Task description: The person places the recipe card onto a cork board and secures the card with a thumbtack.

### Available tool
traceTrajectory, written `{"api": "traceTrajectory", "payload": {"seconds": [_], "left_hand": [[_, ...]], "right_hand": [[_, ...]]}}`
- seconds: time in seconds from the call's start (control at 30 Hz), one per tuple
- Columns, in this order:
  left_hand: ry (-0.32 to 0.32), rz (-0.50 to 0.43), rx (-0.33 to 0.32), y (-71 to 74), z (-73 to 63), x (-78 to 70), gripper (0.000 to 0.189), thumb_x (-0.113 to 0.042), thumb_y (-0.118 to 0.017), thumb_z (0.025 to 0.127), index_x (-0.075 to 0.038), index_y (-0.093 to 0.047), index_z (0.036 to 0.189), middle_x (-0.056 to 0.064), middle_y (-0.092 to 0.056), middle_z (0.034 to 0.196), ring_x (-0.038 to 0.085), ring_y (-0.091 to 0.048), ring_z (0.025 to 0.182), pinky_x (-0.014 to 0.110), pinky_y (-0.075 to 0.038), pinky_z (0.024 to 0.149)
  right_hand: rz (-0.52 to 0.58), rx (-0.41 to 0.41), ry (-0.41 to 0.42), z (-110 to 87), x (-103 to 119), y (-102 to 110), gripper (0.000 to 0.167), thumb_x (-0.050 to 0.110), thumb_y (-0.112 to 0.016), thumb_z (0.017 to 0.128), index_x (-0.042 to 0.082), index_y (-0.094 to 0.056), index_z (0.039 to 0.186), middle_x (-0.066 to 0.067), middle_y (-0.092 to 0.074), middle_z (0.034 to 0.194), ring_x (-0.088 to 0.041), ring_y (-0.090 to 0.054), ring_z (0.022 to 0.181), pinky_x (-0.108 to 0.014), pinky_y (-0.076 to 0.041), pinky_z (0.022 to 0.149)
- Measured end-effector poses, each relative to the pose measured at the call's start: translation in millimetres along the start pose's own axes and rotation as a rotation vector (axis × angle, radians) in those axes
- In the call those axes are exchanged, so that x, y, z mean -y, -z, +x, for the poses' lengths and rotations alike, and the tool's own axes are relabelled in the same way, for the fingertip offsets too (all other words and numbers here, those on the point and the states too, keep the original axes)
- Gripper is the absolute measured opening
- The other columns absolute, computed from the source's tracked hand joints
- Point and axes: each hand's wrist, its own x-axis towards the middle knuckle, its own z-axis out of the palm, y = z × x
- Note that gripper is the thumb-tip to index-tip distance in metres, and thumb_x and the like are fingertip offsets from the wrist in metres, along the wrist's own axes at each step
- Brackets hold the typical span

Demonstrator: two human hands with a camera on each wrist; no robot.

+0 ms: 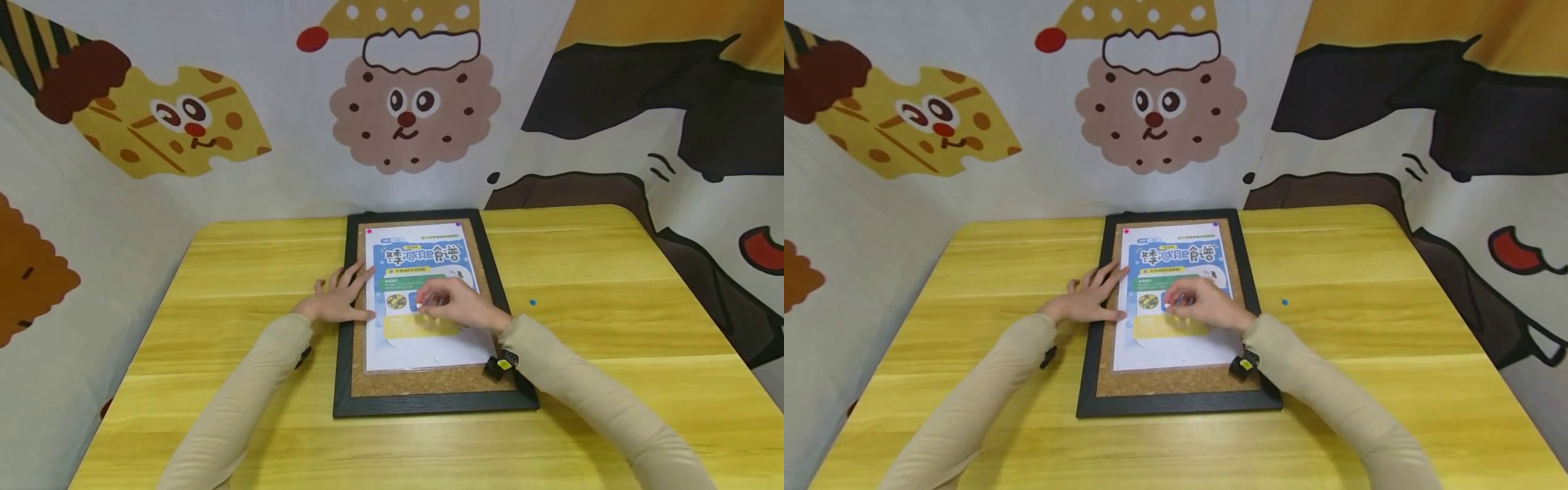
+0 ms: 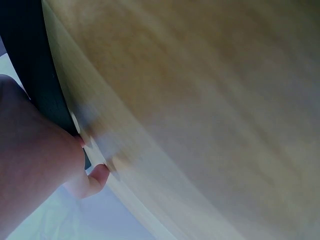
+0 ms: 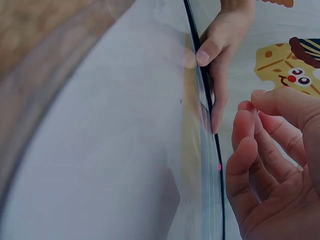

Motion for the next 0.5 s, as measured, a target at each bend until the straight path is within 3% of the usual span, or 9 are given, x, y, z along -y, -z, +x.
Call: {"api": "traceTrajectory", "payload": {"seconds": [0.5], "left_hand": [[0.018,0.026,0.000,-0.6,1.3,-0.4,0.097,-0.060,-0.056,0.088,-0.023,0.002,0.157,0.004,0.019,0.159,0.046,0.007,0.141,0.072,-0.003,0.100]], "right_hand": [[0.053,0.068,0.028,11.5,4,-17,0.020,0.000,-0.068,0.086,0.002,-0.069,0.105,-0.005,-0.068,0.098,-0.019,-0.062,0.079,-0.034,-0.052,0.071]]}}
